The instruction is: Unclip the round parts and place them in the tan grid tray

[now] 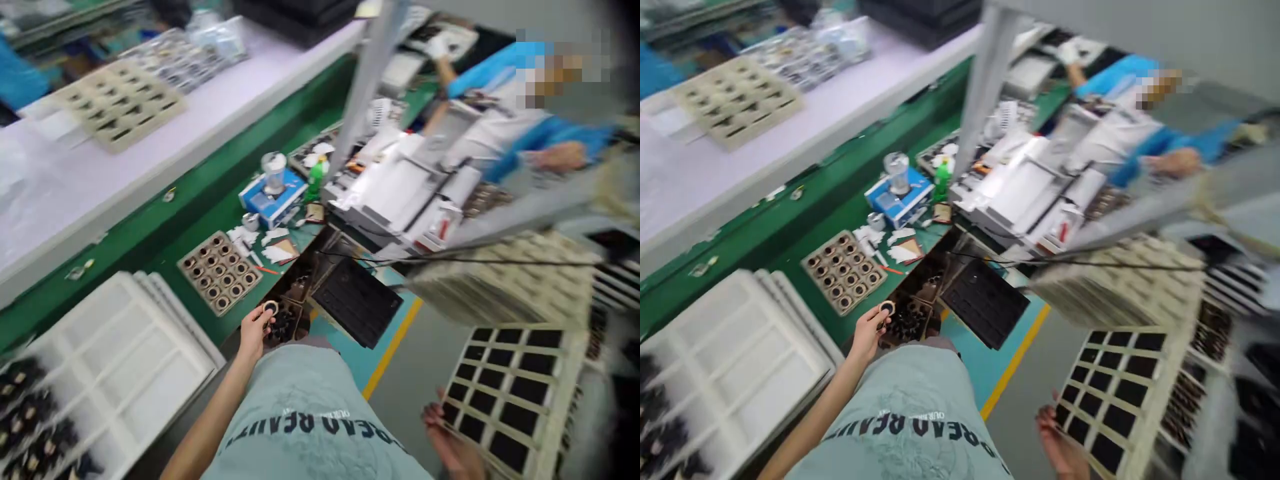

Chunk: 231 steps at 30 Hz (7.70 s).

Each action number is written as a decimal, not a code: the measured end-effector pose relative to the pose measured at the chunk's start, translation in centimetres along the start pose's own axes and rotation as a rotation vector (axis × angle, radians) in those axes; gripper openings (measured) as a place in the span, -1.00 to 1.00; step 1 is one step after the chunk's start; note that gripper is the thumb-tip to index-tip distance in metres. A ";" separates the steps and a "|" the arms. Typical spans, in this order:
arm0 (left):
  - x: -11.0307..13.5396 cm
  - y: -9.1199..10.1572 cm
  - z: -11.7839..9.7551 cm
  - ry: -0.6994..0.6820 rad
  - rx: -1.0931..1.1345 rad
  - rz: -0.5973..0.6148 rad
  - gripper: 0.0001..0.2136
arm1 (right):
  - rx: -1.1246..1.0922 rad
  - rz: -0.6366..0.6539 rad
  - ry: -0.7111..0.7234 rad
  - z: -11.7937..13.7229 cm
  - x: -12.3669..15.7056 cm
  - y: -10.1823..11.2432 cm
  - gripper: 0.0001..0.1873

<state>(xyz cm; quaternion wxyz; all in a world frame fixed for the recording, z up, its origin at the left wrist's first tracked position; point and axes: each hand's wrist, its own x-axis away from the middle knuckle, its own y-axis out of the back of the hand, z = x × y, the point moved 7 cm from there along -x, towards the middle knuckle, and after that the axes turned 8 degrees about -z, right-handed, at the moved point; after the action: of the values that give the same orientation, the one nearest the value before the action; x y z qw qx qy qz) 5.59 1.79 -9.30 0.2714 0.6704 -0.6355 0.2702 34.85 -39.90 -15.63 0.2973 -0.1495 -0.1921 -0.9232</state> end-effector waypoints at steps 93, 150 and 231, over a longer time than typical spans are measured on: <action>-8.9 14.0 4.0 0.116 0.768 -0.367 -0.85 | 0.749 0.878 0.891 17.5 1.3 -56.0 -0.44; 5.0 28.4 0.0 -0.287 0.232 -0.512 -0.68 | 0.254 1.069 0.160 13.0 8.3 -50.6 -0.35; 0.7 5.6 0.2 -0.153 -0.257 0.179 -0.43 | -0.080 1.009 0.034 22.0 -2.0 -40.8 -0.53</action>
<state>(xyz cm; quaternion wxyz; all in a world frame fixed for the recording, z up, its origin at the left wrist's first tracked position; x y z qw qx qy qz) 0.01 0.84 -8.83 0.2805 0.5895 -0.7409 0.1579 15.22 1.45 -7.82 0.7034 -0.2200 -0.0558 -0.6736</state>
